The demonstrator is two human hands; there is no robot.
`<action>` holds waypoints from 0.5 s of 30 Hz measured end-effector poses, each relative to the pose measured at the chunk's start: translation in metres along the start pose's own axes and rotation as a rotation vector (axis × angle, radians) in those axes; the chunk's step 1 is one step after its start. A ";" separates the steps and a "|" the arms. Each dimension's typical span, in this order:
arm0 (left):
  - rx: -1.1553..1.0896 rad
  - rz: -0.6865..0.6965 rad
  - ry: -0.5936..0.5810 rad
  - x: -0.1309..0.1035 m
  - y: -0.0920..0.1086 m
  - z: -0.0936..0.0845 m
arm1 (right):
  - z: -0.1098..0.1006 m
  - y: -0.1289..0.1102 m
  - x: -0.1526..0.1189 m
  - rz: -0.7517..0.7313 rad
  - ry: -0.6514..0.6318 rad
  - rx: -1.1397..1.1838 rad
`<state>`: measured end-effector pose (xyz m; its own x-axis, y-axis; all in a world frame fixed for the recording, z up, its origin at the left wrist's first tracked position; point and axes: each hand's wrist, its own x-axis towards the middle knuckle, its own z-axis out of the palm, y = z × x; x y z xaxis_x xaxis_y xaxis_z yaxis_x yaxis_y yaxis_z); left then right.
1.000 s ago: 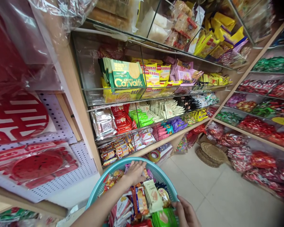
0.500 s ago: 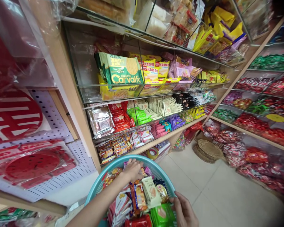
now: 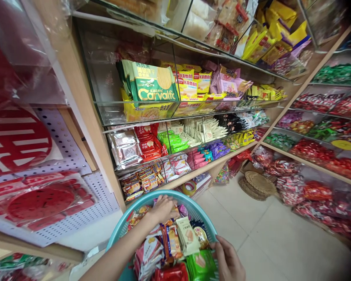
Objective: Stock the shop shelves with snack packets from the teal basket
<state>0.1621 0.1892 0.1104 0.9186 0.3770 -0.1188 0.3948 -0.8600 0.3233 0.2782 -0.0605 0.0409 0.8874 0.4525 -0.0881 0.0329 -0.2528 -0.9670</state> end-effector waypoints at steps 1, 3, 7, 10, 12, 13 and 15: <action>-0.008 0.004 0.016 -0.001 0.000 -0.001 | 0.000 0.000 0.000 0.000 0.000 -0.003; -0.025 0.013 0.046 -0.003 -0.001 -0.003 | 0.001 0.000 0.000 -0.006 0.000 0.004; -0.062 0.033 0.114 -0.006 -0.004 -0.011 | 0.001 -0.002 0.001 -0.017 0.008 0.037; -0.081 0.028 0.176 -0.010 -0.009 -0.020 | 0.002 -0.006 0.000 -0.008 0.012 0.035; -0.089 0.012 0.220 -0.013 -0.015 -0.027 | 0.005 -0.009 -0.003 -0.021 0.030 0.028; -0.092 0.003 0.241 -0.014 -0.018 -0.030 | 0.007 -0.011 -0.005 -0.038 0.055 0.027; -0.097 -0.027 0.288 -0.016 -0.026 -0.038 | 0.011 -0.015 -0.008 -0.074 0.117 0.025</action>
<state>0.1362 0.2184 0.1397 0.8589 0.4933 0.1375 0.4029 -0.8167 0.4130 0.2654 -0.0510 0.0536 0.9306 0.3659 0.0108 0.0901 -0.2003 -0.9756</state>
